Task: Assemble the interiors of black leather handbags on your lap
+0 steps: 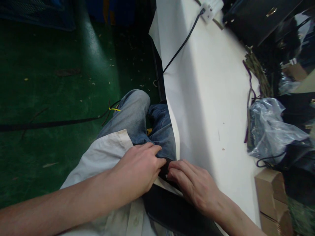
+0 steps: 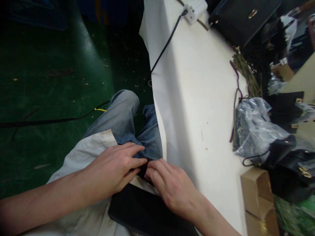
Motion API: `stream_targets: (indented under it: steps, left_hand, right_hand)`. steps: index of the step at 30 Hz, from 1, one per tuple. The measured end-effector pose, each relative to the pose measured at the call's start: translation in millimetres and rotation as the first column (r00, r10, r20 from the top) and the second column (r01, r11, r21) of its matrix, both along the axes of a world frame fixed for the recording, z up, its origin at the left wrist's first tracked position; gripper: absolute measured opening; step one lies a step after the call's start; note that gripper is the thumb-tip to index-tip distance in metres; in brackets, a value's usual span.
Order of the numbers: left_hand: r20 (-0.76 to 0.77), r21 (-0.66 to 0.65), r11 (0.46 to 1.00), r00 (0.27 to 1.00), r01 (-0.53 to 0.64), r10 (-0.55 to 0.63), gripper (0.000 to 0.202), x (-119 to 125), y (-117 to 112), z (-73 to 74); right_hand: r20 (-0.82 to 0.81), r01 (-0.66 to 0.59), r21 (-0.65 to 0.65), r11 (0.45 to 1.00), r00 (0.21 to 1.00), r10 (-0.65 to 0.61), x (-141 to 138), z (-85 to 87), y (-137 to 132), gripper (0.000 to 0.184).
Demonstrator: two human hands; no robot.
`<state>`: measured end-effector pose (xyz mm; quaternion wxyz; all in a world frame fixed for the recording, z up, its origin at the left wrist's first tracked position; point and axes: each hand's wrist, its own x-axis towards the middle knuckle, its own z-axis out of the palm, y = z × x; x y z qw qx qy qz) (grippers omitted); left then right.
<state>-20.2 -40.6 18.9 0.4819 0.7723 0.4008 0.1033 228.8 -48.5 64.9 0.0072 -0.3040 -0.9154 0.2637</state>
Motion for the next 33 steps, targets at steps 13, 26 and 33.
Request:
stream_targets:
  steps: [13, 26, 33]
  left_hand:
    - [0.333, -0.134, 0.975, 0.935, 0.176, -0.123, 0.023, -2, 11, -10.3]
    - [0.29, -0.046, 0.991, 0.951, 0.127, -0.108, 0.023, 14, 12, -18.4]
    - [0.281, -0.024, 0.998, 0.958, 0.063, -0.054, 0.025, 21, 9, -26.4]
  right_hand:
    - [-0.184, -0.031, -0.128, 0.991, 0.983, 0.007, 4, -8.1, 2, 0.019]
    - [-0.131, -0.233, 0.002, 0.973, 0.964, 0.231, -10, 10.5, 8, 0.037]
    - [0.055, -0.35, 0.116, 0.93, 0.937, 0.346, -16, 17.9, 16, 0.047]
